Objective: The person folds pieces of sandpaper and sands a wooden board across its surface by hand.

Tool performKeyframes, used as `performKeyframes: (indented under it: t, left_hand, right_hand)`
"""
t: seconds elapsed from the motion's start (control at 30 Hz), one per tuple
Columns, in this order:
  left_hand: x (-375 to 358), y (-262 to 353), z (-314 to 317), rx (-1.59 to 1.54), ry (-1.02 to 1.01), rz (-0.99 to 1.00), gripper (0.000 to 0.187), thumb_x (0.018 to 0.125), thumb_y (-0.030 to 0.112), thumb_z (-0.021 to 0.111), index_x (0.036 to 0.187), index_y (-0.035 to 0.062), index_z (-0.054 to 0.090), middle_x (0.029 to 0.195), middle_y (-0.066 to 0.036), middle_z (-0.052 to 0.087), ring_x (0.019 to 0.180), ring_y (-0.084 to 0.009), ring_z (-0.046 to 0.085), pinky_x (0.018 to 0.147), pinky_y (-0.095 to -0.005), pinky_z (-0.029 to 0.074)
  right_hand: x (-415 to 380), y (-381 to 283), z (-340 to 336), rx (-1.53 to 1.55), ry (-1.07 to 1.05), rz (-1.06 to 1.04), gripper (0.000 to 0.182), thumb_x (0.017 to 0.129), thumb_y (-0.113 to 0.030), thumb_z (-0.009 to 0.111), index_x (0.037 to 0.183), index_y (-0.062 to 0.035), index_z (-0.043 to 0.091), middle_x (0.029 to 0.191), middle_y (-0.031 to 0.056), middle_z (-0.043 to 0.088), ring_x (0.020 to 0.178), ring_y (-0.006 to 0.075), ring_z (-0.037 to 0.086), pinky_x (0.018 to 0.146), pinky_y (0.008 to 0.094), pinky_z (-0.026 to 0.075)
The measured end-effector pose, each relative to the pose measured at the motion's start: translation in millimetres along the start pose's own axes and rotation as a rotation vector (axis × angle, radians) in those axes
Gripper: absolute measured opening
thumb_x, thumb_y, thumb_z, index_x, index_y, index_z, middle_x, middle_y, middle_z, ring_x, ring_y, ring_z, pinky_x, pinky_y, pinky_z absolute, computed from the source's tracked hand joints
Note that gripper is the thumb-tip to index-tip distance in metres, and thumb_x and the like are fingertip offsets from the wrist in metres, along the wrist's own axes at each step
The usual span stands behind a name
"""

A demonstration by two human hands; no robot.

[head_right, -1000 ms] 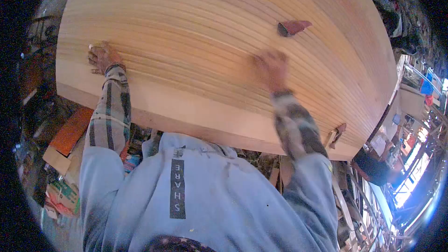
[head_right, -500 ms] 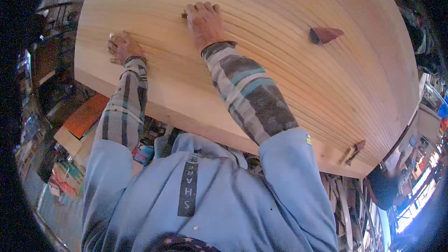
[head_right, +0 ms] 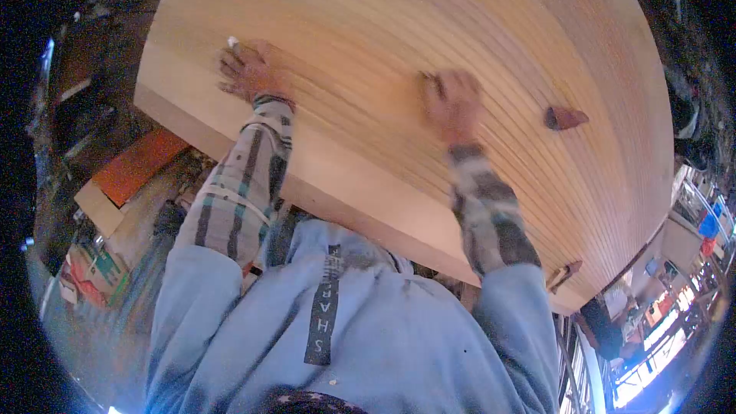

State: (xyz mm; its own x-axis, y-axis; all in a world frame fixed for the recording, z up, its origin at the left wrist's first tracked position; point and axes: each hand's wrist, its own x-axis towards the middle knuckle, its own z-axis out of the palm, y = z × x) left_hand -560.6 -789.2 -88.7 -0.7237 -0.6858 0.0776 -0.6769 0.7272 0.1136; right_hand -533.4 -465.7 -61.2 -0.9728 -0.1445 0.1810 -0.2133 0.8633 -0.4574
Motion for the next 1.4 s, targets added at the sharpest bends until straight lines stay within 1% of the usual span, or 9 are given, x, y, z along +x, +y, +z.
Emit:
performKeyframes:
  t: [0.03,0.17,0.37,0.5,0.7,0.77,0.9,1.23,1.4]
  left_hand:
    - [-0.9,2.2,-2.9,-0.021,0.000,0.005,0.067,0.101,0.049,0.033,0.153,0.0075,0.024,0.160,-0.018,0.017,0.149,-0.0348,0.011,0.117,-0.0596,0.006]
    - [-5.8,4.4,-8.7,-0.081,-0.010,0.027,0.070,0.100,0.049,0.036,0.153,0.0053,0.024,0.160,-0.019,0.016,0.149,-0.0341,0.011,0.118,-0.0583,0.004]
    - [83.8,-46.6,16.1,-0.293,0.167,0.431,0.072,0.098,0.053,0.042,0.151,0.0074,0.028,0.160,-0.013,0.021,0.149,-0.0328,0.015,0.115,-0.0612,0.011]
    - [183.0,-99.0,41.1,-0.025,0.142,0.275,0.068,0.100,0.052,0.037,0.152,0.0104,0.028,0.160,-0.011,0.022,0.149,-0.0309,0.015,0.116,-0.0604,0.010]
    - [189.3,-87.6,12.4,0.039,0.041,0.151,0.064,0.101,0.052,0.031,0.152,0.0135,0.028,0.160,-0.012,0.022,0.149,-0.0298,0.015,0.117,-0.0599,0.006]
    - [188.6,-84.1,11.0,0.056,0.066,0.133,0.063,0.101,0.051,0.031,0.152,0.0134,0.028,0.160,-0.012,0.022,0.149,-0.0302,0.015,0.117,-0.0604,0.006]
    - [183.5,-87.1,7.4,-0.036,0.118,0.166,0.062,0.101,0.049,0.034,0.150,0.0125,0.032,0.158,-0.013,0.025,0.148,-0.0321,0.017,0.115,-0.0634,0.009]
    - [175.1,-72.2,-3.8,-0.071,-0.017,0.194,0.062,0.101,0.044,0.038,0.151,0.0083,0.029,0.159,-0.019,0.019,0.149,-0.0348,0.009,0.116,-0.0613,0.002]
    - [173.9,-68.7,-10.9,-0.088,-0.108,0.189,0.066,0.098,0.046,0.043,0.149,0.0057,0.031,0.159,-0.020,0.018,0.149,-0.0370,0.007,0.116,-0.0616,0.000]
  right_hand:
    - [33.8,-33.3,16.8,-0.091,-0.100,-0.218,0.015,0.084,-0.024,0.063,0.089,-0.0109,0.067,0.090,0.0117,0.063,0.089,0.0332,0.058,0.081,0.0462,0.045]
    - [130.0,-124.2,102.0,0.107,0.052,-0.128,0.021,0.086,-0.030,0.060,0.094,-0.0116,0.066,0.096,0.0113,0.066,0.100,0.0341,0.060,0.089,0.0479,0.044]
    - [32.5,-27.1,19.0,0.014,0.058,-0.123,0.015,0.087,-0.024,0.066,0.088,-0.0092,0.067,0.082,0.0115,0.065,0.084,0.0317,0.062,0.080,0.0429,0.047]
    - [-32.7,18.7,-57.4,-0.189,-0.108,0.116,0.010,0.085,-0.016,0.067,0.091,-0.0075,0.067,0.085,0.0103,0.064,0.084,0.0309,0.060,0.079,0.0424,0.046]
    - [103.4,-114.8,72.8,0.019,0.010,-0.040,0.012,0.086,-0.020,0.065,0.082,-0.0081,0.065,0.080,0.0108,0.062,0.080,0.0342,0.058,0.075,0.0470,0.044]
    - [179.6,-178.1,136.5,0.033,0.031,-0.352,0.018,0.086,-0.026,0.062,0.086,-0.0083,0.065,0.092,0.0097,0.064,0.093,0.0314,0.060,0.085,0.0478,0.044]
    - [290.0,-278.2,245.7,0.000,0.076,-0.241,0.029,0.087,-0.036,0.059,0.093,-0.0086,0.067,0.099,0.0129,0.067,0.098,0.0346,0.062,0.091,0.0482,0.043]
    - [77.3,-69.9,20.7,-0.127,-0.113,-0.103,0.009,0.086,-0.013,0.069,0.085,-0.0058,0.065,0.079,0.0107,0.061,0.076,0.0284,0.058,0.075,0.0398,0.044]
    - [134.8,-125.5,79.1,-0.052,-0.038,-0.112,0.009,0.084,-0.013,0.069,0.084,-0.0052,0.064,0.079,0.0122,0.061,0.078,0.0298,0.058,0.072,0.0399,0.045]
